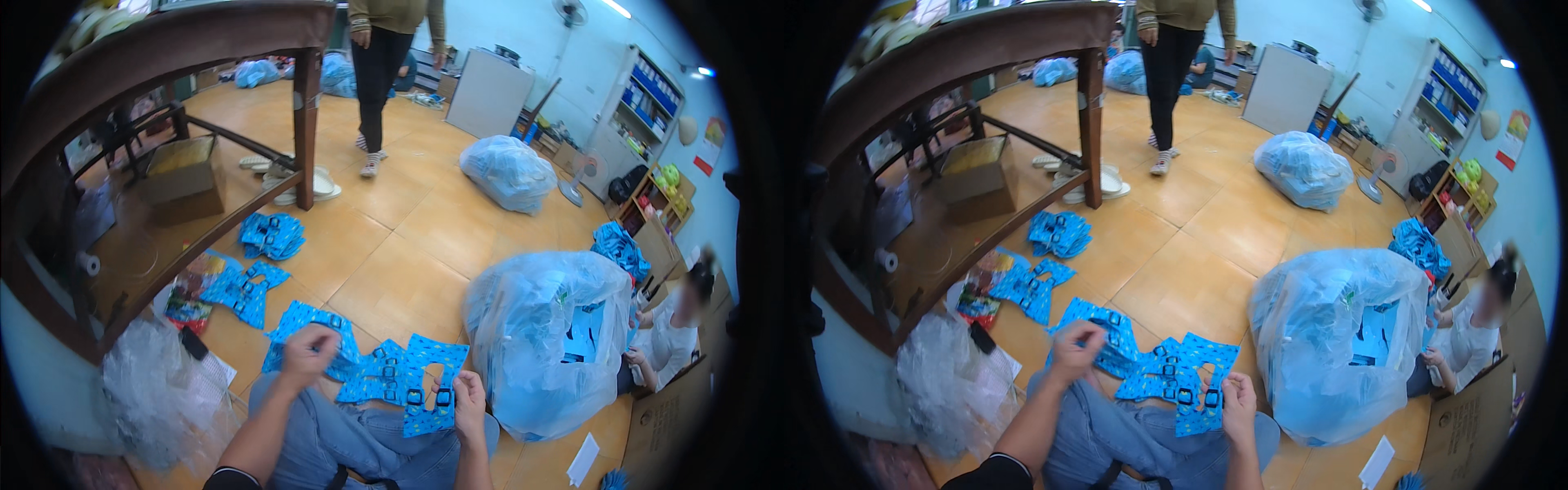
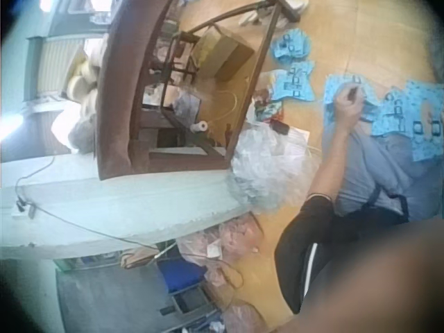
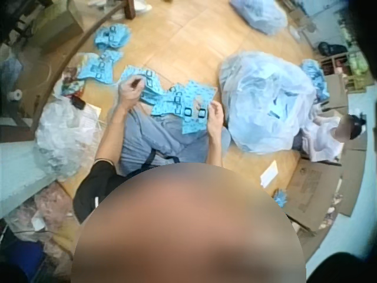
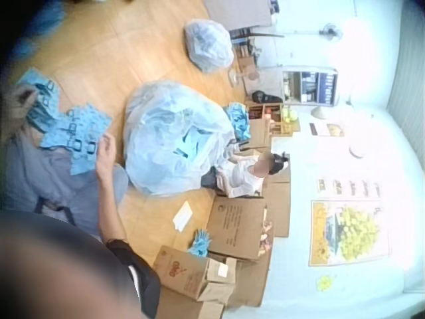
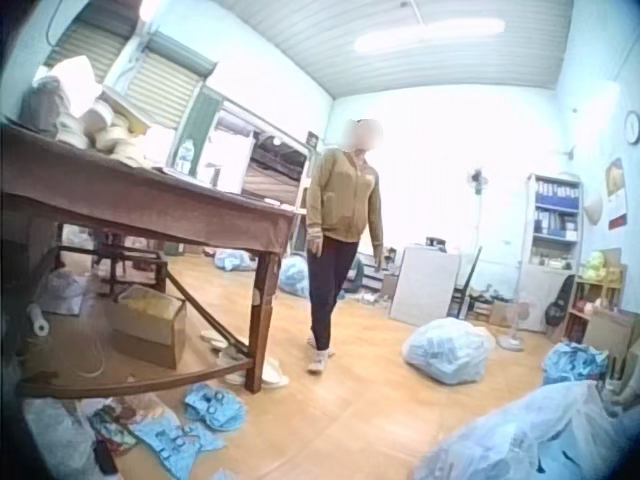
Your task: The person sits on the floor and folds blue patterned fabric items with black buckles. They pick up each item, fold it neatly, and place it on a growing stack. The person briefly touches their face during the task.
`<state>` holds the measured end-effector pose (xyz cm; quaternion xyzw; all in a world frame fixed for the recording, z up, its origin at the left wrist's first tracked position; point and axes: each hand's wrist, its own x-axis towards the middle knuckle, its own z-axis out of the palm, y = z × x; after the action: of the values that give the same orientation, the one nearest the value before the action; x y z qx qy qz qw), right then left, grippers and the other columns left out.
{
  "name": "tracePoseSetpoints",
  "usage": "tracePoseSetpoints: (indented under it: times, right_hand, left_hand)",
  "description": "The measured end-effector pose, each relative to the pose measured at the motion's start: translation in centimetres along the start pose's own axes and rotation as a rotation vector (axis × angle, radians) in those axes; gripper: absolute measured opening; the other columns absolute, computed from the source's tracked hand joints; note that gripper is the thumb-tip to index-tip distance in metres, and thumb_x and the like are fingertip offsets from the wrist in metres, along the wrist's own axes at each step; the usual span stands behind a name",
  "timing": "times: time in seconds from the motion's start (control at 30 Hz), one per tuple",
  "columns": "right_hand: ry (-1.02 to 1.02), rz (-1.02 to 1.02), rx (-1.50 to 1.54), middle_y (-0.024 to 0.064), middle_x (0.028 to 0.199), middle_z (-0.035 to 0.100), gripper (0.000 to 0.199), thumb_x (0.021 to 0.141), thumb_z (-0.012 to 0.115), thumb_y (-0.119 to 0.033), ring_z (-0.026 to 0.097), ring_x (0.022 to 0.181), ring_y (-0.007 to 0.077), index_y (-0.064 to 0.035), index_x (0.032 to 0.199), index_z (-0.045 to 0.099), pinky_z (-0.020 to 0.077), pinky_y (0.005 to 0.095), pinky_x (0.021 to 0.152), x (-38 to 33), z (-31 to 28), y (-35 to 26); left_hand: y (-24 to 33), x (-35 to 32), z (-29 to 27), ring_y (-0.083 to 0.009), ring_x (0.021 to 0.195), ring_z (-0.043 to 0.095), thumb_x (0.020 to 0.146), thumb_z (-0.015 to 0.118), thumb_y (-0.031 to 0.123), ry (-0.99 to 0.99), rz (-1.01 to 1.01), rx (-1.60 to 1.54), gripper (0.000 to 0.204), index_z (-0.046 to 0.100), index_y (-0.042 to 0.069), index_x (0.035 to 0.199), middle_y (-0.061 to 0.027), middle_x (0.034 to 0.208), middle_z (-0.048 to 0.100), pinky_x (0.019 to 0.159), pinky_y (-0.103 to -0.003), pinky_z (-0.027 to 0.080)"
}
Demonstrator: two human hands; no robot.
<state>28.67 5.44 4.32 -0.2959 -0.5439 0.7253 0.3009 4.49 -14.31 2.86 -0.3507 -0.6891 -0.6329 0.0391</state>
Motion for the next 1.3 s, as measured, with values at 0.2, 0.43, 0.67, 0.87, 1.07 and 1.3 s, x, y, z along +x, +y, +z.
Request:
tracePoseSetpoints:
  times: [0.2, 0.43, 0.67, 0.87, 1.07, 1.3]
  right_hand:
    - [0.035, -0.019, -0.099, 0.0085, 0.092, 0.064, 0.013, 0.098, 0.050, -0.010, 0.062, 0.079, 0.0137, -0.0030, 0.109, 0.051, 0.0508, 0.0268, 0.072, -2.1, -0.4, 0.0]
    - [-0.081, -0.006, -0.072, 0.0174, 0.102, 0.065, 0.020, 0.100, 0.049, -0.016, 0.066, 0.090, 0.0205, -0.0023, 0.114, 0.047, 0.0551, 0.0316, 0.080, -2.7, 2.1, -0.3]
    - [-0.104, -0.045, -0.118, 0.0193, 0.103, 0.066, 0.021, 0.100, 0.048, -0.016, 0.067, 0.091, 0.0214, -0.0012, 0.114, 0.047, 0.0560, 0.0312, 0.080, -3.2, 3.3, -1.2]
    - [-0.051, -0.030, -0.100, 0.0215, 0.101, 0.065, 0.019, 0.099, 0.050, -0.014, 0.066, 0.088, 0.0233, -0.0022, 0.113, 0.046, 0.0547, 0.0324, 0.078, -4.0, 3.3, -1.1]
    - [-0.020, -0.034, -0.097, 0.0219, 0.100, 0.064, 0.020, 0.098, 0.051, -0.014, 0.066, 0.087, 0.0236, -0.0021, 0.114, 0.047, 0.0544, 0.0322, 0.078, -4.2, 2.3, -1.3]
    - [-0.015, -0.030, -0.102, 0.0195, 0.099, 0.065, 0.023, 0.098, 0.053, -0.015, 0.067, 0.085, 0.0222, 0.0002, 0.114, 0.049, 0.0540, 0.0304, 0.075, -3.8, 2.9, -0.8]
  left_hand:
    - [-7.8, -12.2, -15.9, -0.0087, 0.068, 0.057, 0.090, 0.061, 0.009, 0.527, -0.648, 0.268, 0.011, 0.063, 0.000, 0.085, -0.0038, 0.075, 0.063, 0.062, -0.024, 0.046]
    - [-9.0, -22.3, -18.7, -0.0119, 0.072, 0.060, 0.085, 0.063, 0.004, 0.672, -0.659, 0.408, 0.009, 0.063, 0.002, 0.094, -0.0055, 0.079, 0.064, 0.067, -0.025, 0.050]
    - [-11.6, -19.6, -14.9, -0.0291, 0.085, 0.062, 0.082, 0.065, 0.012, 0.410, -0.683, 0.533, 0.014, 0.065, 0.005, 0.094, -0.0109, 0.089, 0.064, 0.075, -0.039, 0.049]
    - [-16.6, -16.7, -12.5, -0.0286, 0.117, 0.047, 0.081, 0.067, 0.019, 0.559, -0.711, 0.924, 0.020, 0.066, 0.011, 0.099, -0.0083, 0.116, 0.056, 0.097, -0.042, 0.035]
    - [-19.2, -17.5, -12.2, -0.0282, 0.113, 0.049, 0.077, 0.074, 0.025, 0.748, -0.683, 0.951, 0.028, 0.066, 0.010, 0.099, -0.0072, 0.113, 0.058, 0.098, -0.042, 0.035]
    - [-20.2, -17.9, -12.7, -0.0275, 0.108, 0.052, 0.073, 0.076, 0.021, 0.813, -0.634, 0.915, 0.019, 0.067, 0.012, 0.087, -0.0052, 0.105, 0.060, 0.095, -0.042, 0.037]
